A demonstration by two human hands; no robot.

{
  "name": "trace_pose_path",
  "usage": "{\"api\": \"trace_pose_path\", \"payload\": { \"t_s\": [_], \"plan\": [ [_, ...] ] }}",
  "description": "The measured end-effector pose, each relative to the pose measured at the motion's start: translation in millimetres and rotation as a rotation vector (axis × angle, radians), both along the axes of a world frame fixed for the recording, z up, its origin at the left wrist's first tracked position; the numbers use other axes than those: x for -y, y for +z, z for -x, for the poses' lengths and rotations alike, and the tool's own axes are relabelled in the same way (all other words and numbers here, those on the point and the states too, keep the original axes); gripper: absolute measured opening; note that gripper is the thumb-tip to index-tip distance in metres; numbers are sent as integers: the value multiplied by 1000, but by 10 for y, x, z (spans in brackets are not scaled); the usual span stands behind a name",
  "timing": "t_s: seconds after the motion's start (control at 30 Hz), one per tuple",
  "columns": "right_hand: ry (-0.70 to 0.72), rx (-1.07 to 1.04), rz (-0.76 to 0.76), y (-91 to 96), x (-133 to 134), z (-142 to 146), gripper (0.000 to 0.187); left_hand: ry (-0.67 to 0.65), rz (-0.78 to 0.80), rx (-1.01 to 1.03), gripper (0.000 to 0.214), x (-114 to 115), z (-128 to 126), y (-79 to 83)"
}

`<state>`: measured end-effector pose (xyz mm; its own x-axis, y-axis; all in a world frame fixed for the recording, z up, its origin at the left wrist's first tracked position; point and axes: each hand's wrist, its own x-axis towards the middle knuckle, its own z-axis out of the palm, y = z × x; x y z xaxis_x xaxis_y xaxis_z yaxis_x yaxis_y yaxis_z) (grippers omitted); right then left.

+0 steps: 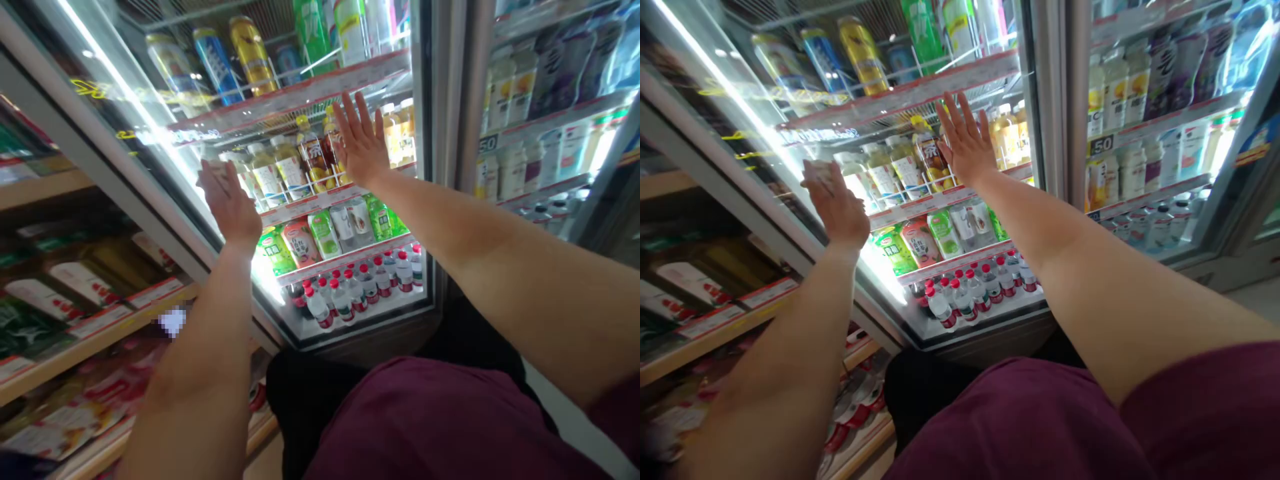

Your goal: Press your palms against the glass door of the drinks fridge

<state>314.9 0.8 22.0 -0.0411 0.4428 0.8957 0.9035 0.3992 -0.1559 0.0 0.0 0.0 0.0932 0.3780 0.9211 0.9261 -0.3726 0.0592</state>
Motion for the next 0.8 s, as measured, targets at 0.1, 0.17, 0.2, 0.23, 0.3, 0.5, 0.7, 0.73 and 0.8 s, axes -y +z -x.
{"api": "trace_pose_path", "payload": {
  "t_s": [0.1,0.17,0.2,0.23,0.3,0.5,0.7,0.73,0.8],
  "plan": [
    [-12,19,-10,-11,-21,4,77,21,63,46,73,26,-11,-259],
    [-29,38,-14,-17,-25,6,75,21,80,52,74,12,11,-328],
    [-38,41,-18,-20,-23,5,74,9,72,54,75,-5,28,-321],
    [-46,42,-20,-21,-18,5,73,-5,50,62,75,-24,47,-292],
    [-64,52,-21,-21,0,5,71,-14,-2,75,73,-59,75,-219],
    [-91,68,-10,-17,30,7,72,30,18,96,76,-58,57,-325],
    [-70,71,-30,-33,-45,4,72,-35,6,118,72,-36,85,-257],
    [-56,59,-25,-33,-53,3,73,-27,0,125,71,-32,77,-233],
    [-29,39,-18,-34,-56,1,74,9,-6,128,69,-15,40,-246]
  ]
}}
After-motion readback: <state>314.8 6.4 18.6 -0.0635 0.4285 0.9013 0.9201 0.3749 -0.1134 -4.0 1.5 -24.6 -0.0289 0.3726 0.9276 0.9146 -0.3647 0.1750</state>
